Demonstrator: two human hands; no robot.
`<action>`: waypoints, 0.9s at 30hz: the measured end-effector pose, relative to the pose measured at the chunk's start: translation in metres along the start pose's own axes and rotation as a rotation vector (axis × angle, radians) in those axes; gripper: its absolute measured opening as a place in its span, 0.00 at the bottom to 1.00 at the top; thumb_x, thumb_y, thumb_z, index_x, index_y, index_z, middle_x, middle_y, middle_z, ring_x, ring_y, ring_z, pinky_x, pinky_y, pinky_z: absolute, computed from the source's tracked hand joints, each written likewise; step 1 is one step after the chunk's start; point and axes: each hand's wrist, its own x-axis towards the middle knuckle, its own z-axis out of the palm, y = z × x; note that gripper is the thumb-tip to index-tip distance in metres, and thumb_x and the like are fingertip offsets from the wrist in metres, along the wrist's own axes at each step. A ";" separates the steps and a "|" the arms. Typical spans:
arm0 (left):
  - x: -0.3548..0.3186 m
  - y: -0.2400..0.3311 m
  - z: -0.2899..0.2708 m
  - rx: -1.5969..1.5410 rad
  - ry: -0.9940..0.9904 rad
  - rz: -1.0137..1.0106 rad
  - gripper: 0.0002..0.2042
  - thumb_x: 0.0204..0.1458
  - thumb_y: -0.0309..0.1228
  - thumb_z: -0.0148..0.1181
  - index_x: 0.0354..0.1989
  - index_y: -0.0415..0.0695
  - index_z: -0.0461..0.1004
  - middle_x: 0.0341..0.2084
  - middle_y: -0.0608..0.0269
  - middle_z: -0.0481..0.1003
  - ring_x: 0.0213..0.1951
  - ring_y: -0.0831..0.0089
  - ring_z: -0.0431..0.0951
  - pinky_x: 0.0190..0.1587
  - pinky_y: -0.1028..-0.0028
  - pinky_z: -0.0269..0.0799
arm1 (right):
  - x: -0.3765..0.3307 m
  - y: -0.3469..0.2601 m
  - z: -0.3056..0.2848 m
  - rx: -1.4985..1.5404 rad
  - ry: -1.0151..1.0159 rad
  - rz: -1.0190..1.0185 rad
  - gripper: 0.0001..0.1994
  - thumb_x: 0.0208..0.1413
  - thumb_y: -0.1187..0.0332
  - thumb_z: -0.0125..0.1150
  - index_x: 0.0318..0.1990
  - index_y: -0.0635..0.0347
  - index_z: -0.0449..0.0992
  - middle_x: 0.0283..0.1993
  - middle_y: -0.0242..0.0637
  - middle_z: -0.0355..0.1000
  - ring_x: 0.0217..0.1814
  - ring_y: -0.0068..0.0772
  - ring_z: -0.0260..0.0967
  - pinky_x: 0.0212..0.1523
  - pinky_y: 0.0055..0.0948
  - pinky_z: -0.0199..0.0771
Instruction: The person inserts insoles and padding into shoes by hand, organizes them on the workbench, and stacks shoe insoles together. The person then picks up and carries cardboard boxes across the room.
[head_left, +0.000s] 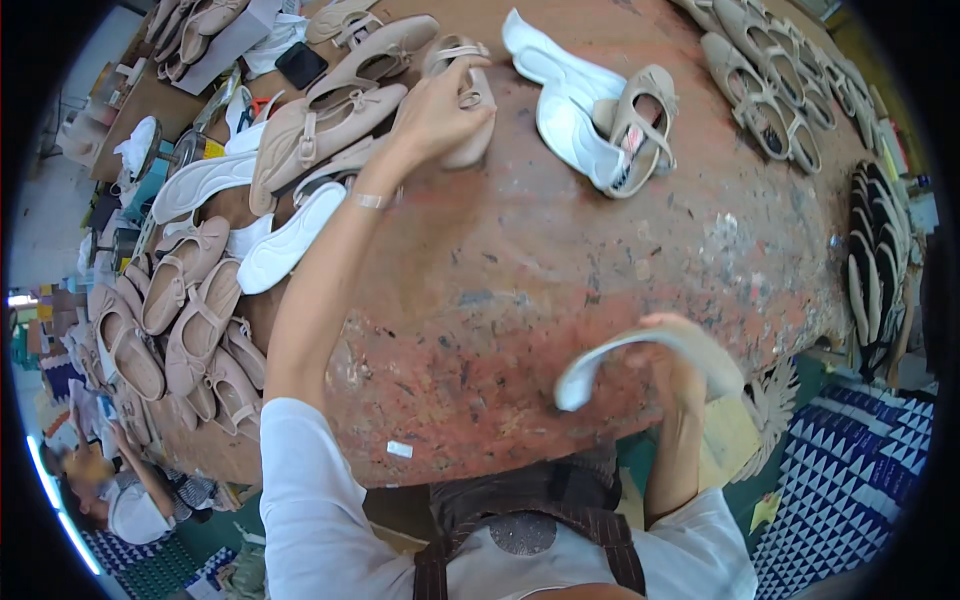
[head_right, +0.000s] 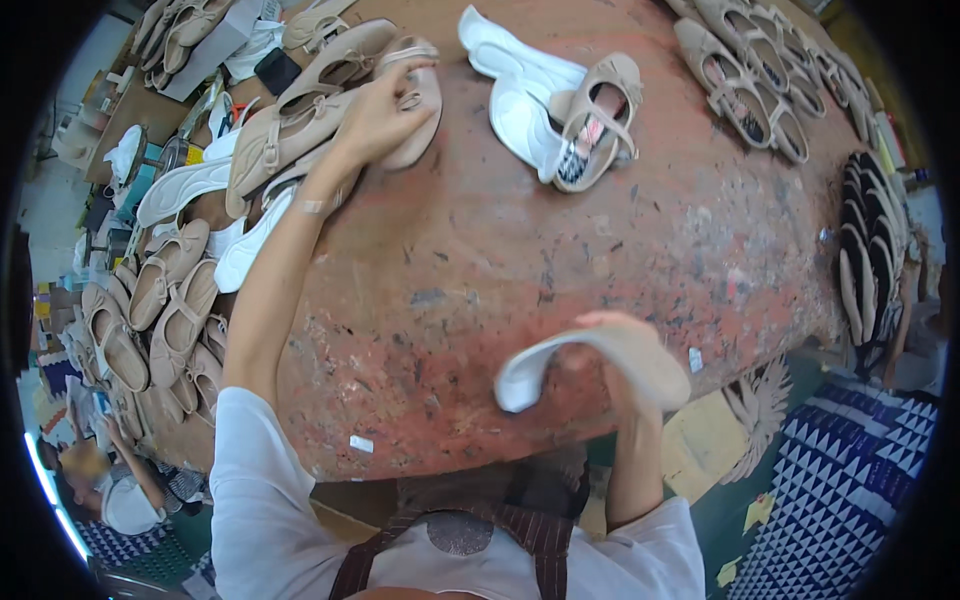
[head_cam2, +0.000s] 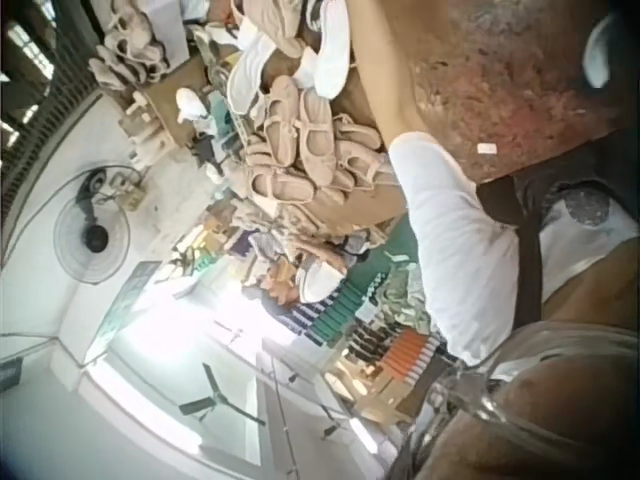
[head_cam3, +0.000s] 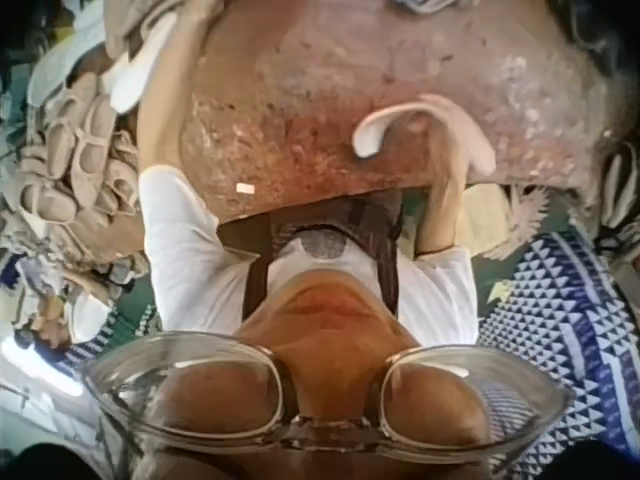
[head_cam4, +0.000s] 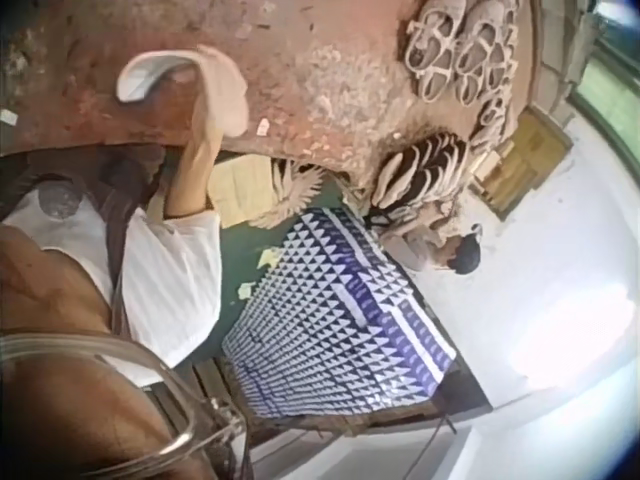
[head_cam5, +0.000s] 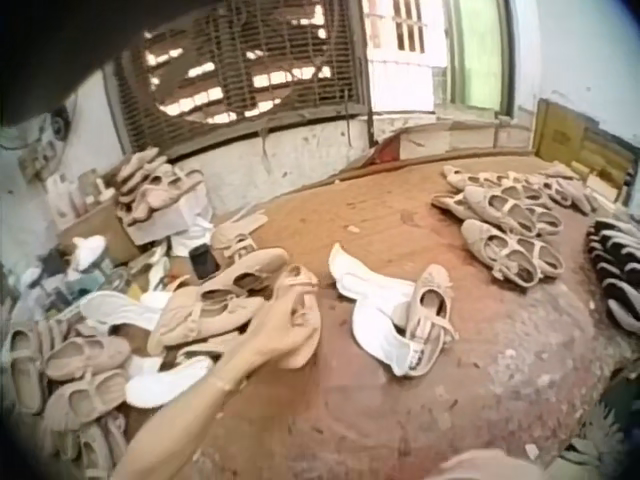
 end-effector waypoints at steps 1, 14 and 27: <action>-0.026 0.016 -0.005 -0.078 0.040 0.059 0.25 0.48 0.34 0.65 0.57 0.45 0.71 0.31 0.49 0.76 0.35 0.56 0.78 0.39 0.64 0.72 | -0.003 -0.001 -0.007 -0.118 -0.024 -0.005 0.09 0.61 0.73 0.56 0.38 0.73 0.79 0.32 0.41 0.79 0.28 0.30 0.77 0.30 0.26 0.77; -0.092 0.145 0.102 -0.080 -0.010 0.162 0.17 0.51 0.30 0.64 0.48 0.36 0.75 0.48 0.49 0.73 0.50 0.52 0.73 0.54 0.61 0.69 | -0.025 0.016 -0.013 0.416 0.190 -0.081 0.31 0.71 0.57 0.40 0.71 0.71 0.47 0.51 0.48 0.70 0.50 0.45 0.75 0.59 0.44 0.75; -0.162 0.159 0.042 -0.147 0.120 0.037 0.04 0.48 0.31 0.66 0.31 0.47 0.83 0.26 0.67 0.75 0.32 0.68 0.73 0.45 0.65 0.55 | -0.076 -0.042 -0.040 -0.018 0.447 -0.179 0.25 0.72 0.56 0.37 0.61 0.70 0.66 0.53 0.47 0.73 0.41 0.31 0.72 0.39 0.29 0.75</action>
